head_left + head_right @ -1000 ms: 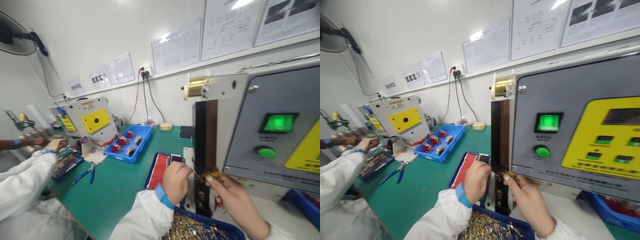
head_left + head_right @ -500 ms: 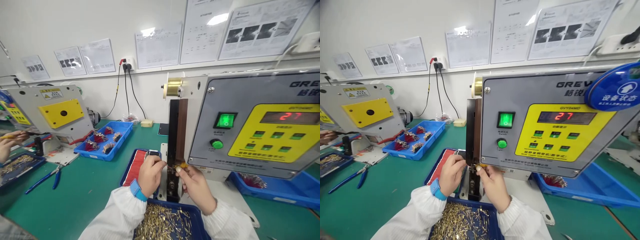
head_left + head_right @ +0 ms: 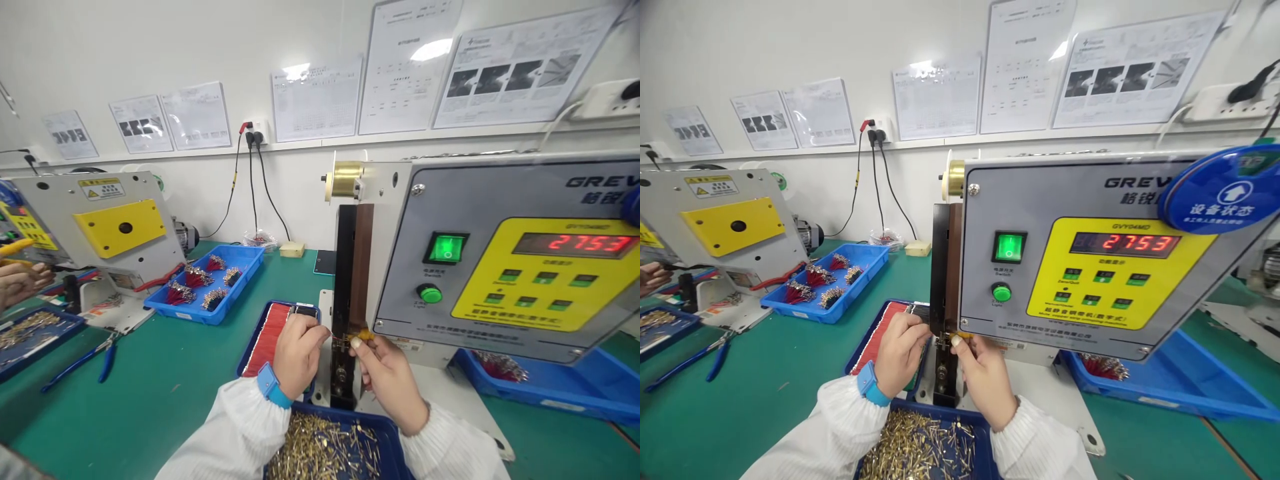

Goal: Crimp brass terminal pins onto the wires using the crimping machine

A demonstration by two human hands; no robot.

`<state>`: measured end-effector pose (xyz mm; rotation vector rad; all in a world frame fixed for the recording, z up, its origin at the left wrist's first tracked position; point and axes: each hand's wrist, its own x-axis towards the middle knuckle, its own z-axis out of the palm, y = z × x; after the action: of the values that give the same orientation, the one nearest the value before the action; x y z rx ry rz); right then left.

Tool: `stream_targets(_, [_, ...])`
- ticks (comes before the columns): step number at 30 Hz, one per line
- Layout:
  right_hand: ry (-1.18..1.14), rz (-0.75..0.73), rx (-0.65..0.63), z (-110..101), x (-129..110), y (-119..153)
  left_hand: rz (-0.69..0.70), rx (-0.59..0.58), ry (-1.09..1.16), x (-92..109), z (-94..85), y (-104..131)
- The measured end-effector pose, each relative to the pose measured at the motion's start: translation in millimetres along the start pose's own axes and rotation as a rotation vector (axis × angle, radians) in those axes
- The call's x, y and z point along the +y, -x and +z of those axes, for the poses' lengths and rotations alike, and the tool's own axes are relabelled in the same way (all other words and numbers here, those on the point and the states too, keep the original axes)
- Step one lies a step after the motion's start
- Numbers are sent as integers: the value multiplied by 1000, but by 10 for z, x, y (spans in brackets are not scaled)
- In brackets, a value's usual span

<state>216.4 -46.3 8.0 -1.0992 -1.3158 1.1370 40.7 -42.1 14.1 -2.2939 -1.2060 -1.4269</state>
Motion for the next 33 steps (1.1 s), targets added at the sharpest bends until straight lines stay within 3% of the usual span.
stream_targets(10, [172,-160,18,8,4,19,-1,-19,6,-3,2,1])
stream_targets(33, [204,-154,31,16,-41,27,5,-54,4,-3,-8,8])
